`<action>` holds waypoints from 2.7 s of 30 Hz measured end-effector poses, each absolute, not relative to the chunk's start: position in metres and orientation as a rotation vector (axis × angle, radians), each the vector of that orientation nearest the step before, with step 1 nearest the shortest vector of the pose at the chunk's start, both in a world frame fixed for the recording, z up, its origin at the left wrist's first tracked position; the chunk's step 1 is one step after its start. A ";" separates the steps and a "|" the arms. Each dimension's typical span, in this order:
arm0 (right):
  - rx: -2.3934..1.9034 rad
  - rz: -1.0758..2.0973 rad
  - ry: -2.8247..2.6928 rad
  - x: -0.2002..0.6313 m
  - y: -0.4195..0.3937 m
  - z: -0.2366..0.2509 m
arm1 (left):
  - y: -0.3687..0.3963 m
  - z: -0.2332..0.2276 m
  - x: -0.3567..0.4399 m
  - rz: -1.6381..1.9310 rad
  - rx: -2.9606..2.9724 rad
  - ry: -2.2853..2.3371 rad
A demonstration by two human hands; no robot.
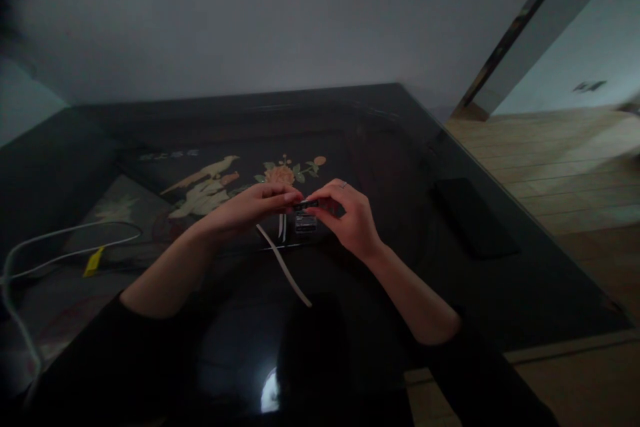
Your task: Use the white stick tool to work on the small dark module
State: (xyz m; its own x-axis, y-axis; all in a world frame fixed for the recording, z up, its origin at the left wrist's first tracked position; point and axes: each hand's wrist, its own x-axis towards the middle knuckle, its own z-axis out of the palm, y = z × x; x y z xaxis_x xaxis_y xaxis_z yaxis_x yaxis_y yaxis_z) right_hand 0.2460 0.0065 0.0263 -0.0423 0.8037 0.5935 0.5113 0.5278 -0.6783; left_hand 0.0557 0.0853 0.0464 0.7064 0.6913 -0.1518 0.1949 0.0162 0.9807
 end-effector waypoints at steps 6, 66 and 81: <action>-1.079 0.570 -1.369 0.242 0.006 0.023 | 0.070 0.038 0.066 0.458 1.115 0.594; -2.039 0.075 -2.288 0.157 0.067 0.025 | 0.031 -0.008 0.006 1.099 1.372 0.885; -1.190 1.227 -1.288 0.209 -0.021 0.039 | 0.005 0.002 0.013 1.059 1.009 0.659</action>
State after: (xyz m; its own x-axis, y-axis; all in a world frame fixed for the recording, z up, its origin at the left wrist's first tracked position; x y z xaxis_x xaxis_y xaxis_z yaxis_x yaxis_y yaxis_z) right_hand 0.2094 -0.0215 0.0391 -0.0630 0.9979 0.0163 0.0322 0.0184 -0.9993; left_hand 0.0134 0.0048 0.0017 0.3752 0.9268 0.0187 -0.3927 0.1406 0.9089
